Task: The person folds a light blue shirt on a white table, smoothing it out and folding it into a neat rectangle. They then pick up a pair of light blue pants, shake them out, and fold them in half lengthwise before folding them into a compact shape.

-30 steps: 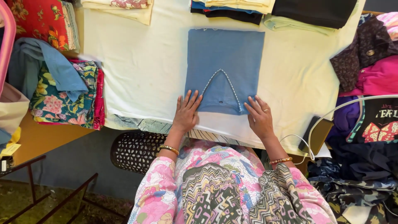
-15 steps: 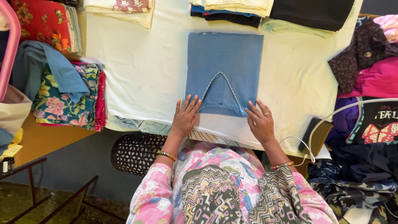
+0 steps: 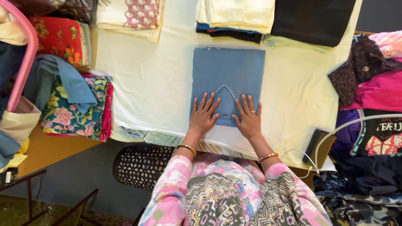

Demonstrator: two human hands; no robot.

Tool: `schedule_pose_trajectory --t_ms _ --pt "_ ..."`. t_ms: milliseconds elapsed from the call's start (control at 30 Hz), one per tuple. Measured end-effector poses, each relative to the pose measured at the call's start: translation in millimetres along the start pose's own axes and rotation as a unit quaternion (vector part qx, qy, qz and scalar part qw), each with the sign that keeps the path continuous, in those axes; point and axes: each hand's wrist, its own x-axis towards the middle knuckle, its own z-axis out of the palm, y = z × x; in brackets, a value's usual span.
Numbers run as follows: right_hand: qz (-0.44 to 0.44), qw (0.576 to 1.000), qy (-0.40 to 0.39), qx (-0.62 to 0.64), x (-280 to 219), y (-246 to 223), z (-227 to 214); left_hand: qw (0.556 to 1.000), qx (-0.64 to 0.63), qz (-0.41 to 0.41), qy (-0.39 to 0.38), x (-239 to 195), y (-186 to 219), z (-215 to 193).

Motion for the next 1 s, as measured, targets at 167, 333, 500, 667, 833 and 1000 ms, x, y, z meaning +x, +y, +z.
schedule_pose_trajectory --t_ms 167,333,500,667,833,1000 --pt "0.055 0.997 0.044 0.042 -31.7 41.4 6.9 0.999 0.018 0.012 -0.040 -38.2 -19.7 -6.5" --pt "0.032 0.998 0.053 0.033 -51.1 76.6 2.7 0.999 -0.041 0.018 -0.031 -79.2 -50.1 0.5" --pt "0.230 0.878 0.188 0.375 -14.1 62.3 15.1 0.891 -0.298 -0.309 0.150 -9.1 -32.0 -4.0" --pt "0.338 0.818 0.108 0.453 20.4 41.0 -6.3 0.855 -0.330 -0.372 0.146 36.1 -30.6 -5.0" --pt "0.328 0.738 0.027 0.589 23.0 56.9 -4.0 0.819 -0.424 -0.388 0.005 37.8 -53.4 3.8" --pt "0.358 0.546 -0.097 0.751 26.9 47.4 -24.5 0.559 -0.742 -0.365 -0.054 35.0 -52.1 -22.1"
